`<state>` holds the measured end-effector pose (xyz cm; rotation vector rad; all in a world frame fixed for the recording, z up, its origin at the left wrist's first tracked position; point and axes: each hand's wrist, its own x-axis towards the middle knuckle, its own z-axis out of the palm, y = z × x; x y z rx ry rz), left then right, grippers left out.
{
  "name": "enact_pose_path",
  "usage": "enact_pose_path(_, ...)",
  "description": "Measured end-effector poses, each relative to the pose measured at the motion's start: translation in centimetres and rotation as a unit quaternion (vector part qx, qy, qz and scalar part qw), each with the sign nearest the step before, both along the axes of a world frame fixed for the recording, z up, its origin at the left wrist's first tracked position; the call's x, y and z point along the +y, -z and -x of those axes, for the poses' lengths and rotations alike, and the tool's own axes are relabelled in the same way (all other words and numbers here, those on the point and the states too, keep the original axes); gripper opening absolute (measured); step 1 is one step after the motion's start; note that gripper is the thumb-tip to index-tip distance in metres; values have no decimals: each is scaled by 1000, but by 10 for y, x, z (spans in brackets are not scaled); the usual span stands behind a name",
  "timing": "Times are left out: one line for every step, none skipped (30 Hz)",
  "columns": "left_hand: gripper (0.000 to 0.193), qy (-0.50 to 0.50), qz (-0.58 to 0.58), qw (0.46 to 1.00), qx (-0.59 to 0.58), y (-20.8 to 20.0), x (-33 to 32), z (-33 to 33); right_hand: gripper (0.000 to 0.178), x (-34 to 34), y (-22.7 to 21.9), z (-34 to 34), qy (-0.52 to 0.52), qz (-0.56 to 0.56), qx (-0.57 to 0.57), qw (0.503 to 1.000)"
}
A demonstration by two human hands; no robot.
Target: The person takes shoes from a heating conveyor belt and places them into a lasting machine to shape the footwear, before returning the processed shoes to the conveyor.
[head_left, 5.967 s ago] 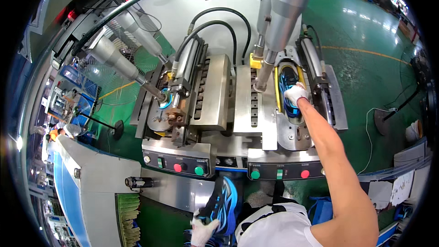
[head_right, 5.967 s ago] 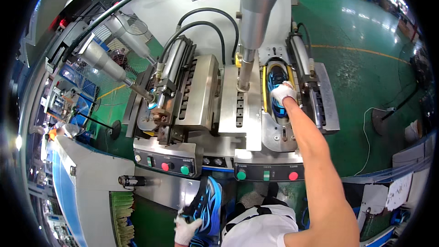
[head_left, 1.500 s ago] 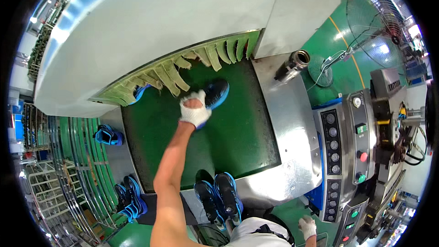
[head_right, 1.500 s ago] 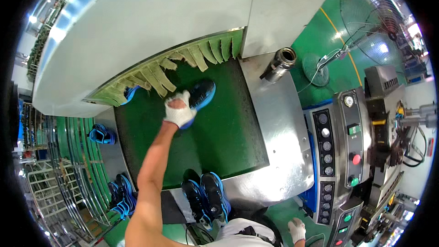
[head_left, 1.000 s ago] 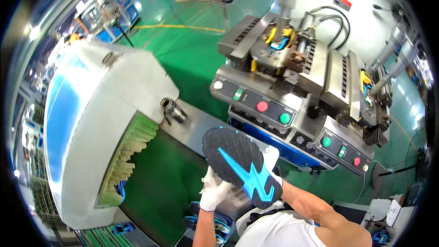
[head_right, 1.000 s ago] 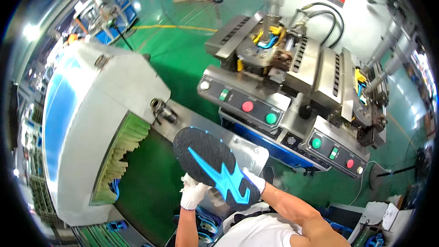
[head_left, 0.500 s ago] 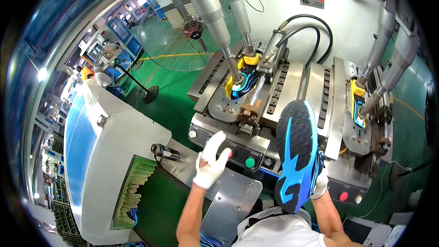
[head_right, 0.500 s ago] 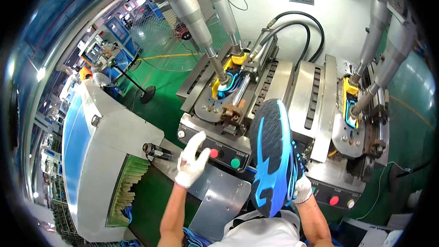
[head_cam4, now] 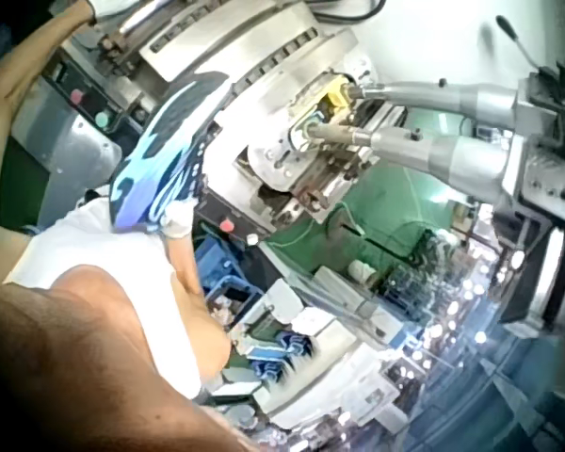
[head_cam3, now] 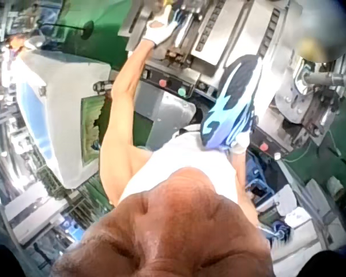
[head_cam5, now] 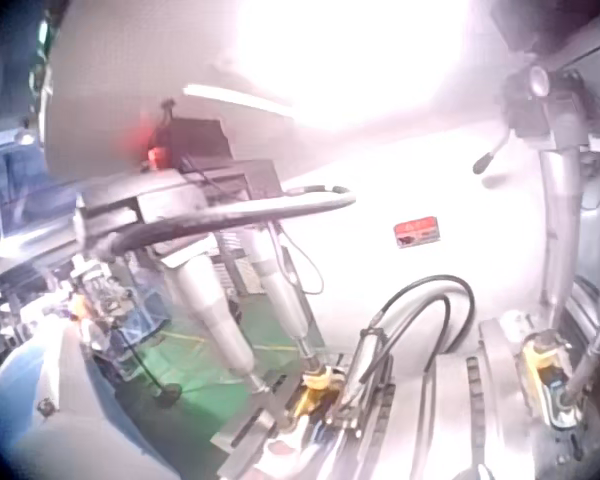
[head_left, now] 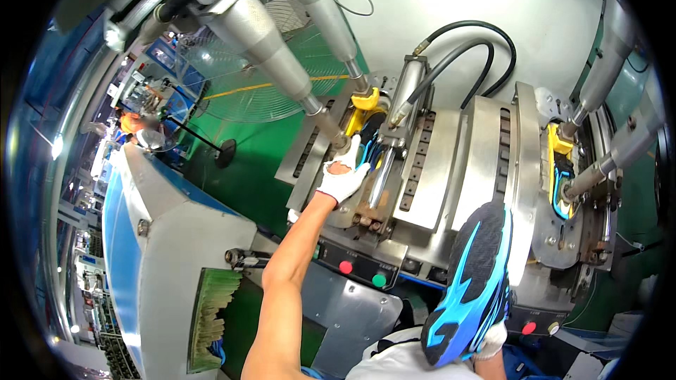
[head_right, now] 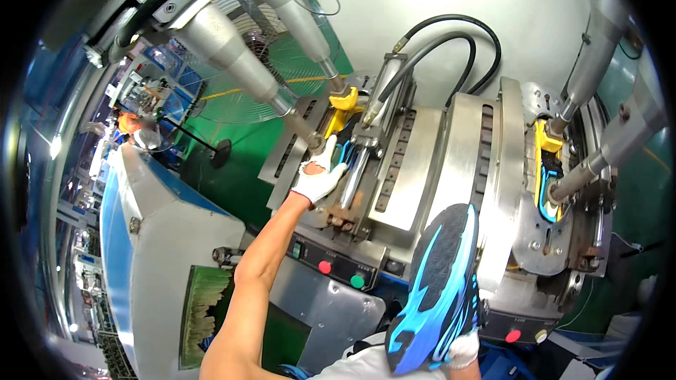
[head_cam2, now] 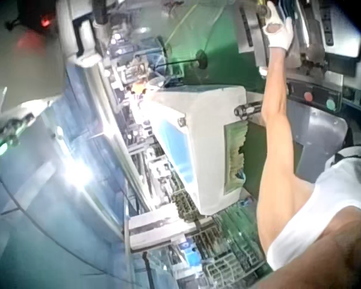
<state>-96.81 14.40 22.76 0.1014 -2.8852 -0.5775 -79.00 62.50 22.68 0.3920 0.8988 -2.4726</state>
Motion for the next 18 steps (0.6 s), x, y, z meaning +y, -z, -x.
enact_pose_path(88, -40, -18, 999, -29, 5, -1, 12, 47, -1, -2, -5, 1, -10, -10, 1000)
enact_pose_path(87, -45, 43, 997, 40, 20, -9, 19, 48, -2, -6, -11, -1, -17, -15, 1000)
enact_pose_path(84, -83, 61, 995, -15, 17, -4, 35, 50, -1, -9, -15, 0, -26, -15, 1000)
enact_pose_path(82, -122, 78, 987, -71, 10, -2, 52, 51, -2, -11, -17, -2, -35, -15, 999)
enact_pose_path(75, -127, 95, 986, -55, 18, -15, 58, 53, -3, -12, -20, -10, -36, -15, 999)
enact_pose_path(73, -95, 54, 994, 20, 41, -48, 54, 54, -7, -14, -22, -30, -31, -15, 999)
enact_pose_path(73, -98, 30, 994, -44, 29, -28, 71, 56, -8, -14, -18, -20, -44, -11, 999)
enact_pose_path(72, -103, 17, 989, -102, -5, -11, 83, 57, -8, -13, -18, -13, -43, 0, 999)
enact_pose_path(73, -107, 27, 987, -116, -21, -16, 82, 59, -10, -11, -17, -22, -34, 12, 999)
enact_pose_path(74, -108, 33, 985, -133, -29, -18, 79, 60, -16, -14, -13, -32, -25, 25, 999)
enact_pose_path(75, -113, 26, 987, -111, -35, -22, 64, 62, -50, -67, 1, -34, -60, 19, 997)
enact_pose_path(74, -118, -8, 991, -69, -51, -23, 49, 61, -42, -41, 0, -70, -68, 33, 995)
enact_pose_path(73, -130, -28, 990, -47, -66, -22, 27, 61, -27, -23, -3, -51, -98, 38, 993)
enact_pose_path(73, -137, -45, 989, -24, -86, -13, 4, 60, -56, -60, 5, -26, -126, 45, 991)
enact_pose_path(70, -146, -59, 987, 25, -104, -9, -28, 62, -43, -36, 8, -67, -143, 39, 987)
enact_pose_path(67, -156, -67, 983, 70, -116, -7, -64, 50, -55, -33, 11, -80, -170, 60, 980)
enact_pose_path(65, -156, -97, 975, 126, -118, -9, -97, 38, -68, -29, 15, -92, -200, 81, 972)
enact_pose_path(63, -151, -125, 964, 179, -118, -10, -130, 25, -111, -55, 29, -123, -190, 102, 969)
